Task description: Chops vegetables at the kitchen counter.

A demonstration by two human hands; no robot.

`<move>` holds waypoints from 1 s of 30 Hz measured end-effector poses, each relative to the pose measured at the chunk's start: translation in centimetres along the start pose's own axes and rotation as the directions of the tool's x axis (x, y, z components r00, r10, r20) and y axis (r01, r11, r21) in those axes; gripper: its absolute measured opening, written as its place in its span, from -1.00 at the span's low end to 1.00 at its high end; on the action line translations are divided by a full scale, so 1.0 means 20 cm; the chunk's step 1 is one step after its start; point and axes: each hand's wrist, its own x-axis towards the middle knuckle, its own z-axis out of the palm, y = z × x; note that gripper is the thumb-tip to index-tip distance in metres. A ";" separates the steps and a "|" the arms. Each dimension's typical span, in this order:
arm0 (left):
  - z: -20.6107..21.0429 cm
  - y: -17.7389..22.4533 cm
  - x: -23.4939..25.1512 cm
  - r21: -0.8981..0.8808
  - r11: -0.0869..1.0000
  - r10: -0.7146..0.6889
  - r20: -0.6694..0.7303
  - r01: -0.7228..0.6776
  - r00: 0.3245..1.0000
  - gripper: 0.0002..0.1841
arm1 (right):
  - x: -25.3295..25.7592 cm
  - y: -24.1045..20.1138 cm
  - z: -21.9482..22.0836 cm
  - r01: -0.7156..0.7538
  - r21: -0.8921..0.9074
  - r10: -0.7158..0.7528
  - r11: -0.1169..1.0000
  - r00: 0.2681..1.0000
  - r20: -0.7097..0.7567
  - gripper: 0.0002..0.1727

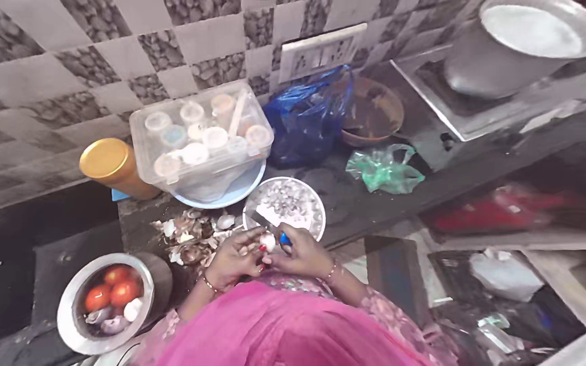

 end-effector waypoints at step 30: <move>0.09 -0.14 0.25 -0.021 0.983 -0.182 -0.156 0.181 0.971 -0.64 | 0.07 0.27 -0.06 -0.089 -0.003 0.089 0.996 0.996 -0.002 -0.44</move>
